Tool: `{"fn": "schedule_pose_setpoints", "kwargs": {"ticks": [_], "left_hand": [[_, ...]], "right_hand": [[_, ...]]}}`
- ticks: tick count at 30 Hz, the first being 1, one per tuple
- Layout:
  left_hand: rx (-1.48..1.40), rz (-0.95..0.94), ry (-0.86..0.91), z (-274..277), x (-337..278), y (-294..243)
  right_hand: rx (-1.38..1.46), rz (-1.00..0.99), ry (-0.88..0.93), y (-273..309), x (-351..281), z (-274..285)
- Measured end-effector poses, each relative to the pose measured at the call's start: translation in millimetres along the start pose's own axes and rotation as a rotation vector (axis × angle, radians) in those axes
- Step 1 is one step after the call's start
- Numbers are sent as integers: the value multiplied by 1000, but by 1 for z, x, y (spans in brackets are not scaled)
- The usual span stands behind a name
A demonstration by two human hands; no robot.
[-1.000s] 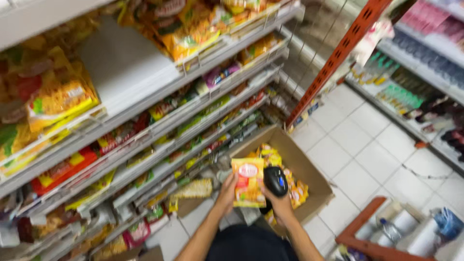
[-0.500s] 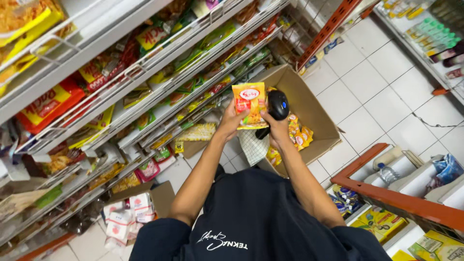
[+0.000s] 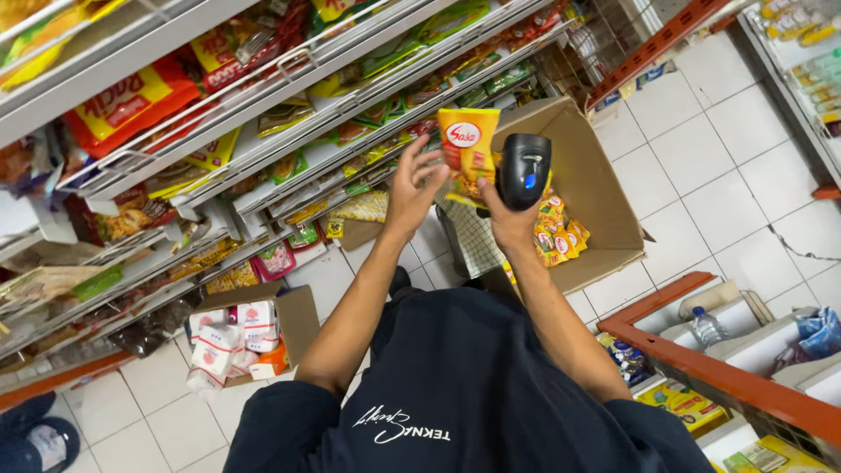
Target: The person scans packets of seasoning and snacks using a handheld barcode scanner and places them into a cardboard box on the floor.
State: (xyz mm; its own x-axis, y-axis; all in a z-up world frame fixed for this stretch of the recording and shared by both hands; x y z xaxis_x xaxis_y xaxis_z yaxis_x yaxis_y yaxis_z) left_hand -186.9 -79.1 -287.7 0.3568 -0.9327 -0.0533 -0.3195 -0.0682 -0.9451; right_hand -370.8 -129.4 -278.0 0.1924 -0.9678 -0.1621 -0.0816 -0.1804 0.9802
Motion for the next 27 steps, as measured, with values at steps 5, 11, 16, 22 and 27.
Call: {"fn": "schedule_pose_setpoints", "kwargs": {"ticks": [5, 11, 16, 22, 27], "left_hand": [[-306, -78, 82, -5, -21, 10], [-437, 56, -206, 48, -31, 21], [-529, 64, -167, 65, -47, -2], [-231, -335, -12, 80, -74, -58], [-58, -269, 79, 108, -92, -68]], "right_hand": [[-120, -75, 285, 14, -22, -42], [-235, 112, 179, 26, -35, -48], [-179, -68, 239, 4, -36, -65], [136, -51, 234, -8, -40, -102], [77, -54, 240, -7, -49, -129]]}}
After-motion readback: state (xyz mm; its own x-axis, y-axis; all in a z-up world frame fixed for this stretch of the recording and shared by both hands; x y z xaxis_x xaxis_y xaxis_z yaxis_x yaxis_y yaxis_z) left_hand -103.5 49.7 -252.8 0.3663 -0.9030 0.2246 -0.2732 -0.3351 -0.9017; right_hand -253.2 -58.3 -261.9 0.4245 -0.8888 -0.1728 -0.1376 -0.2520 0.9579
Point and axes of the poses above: each hand's wrist, its own x-axis towards the middle knuckle, its own z-axis out of the back of the hand, y = z × x, the point moved 5 cm from there along x, towards the middle knuckle, and after that the axes turned 5 degrees about -z, right-handed, at the moved point
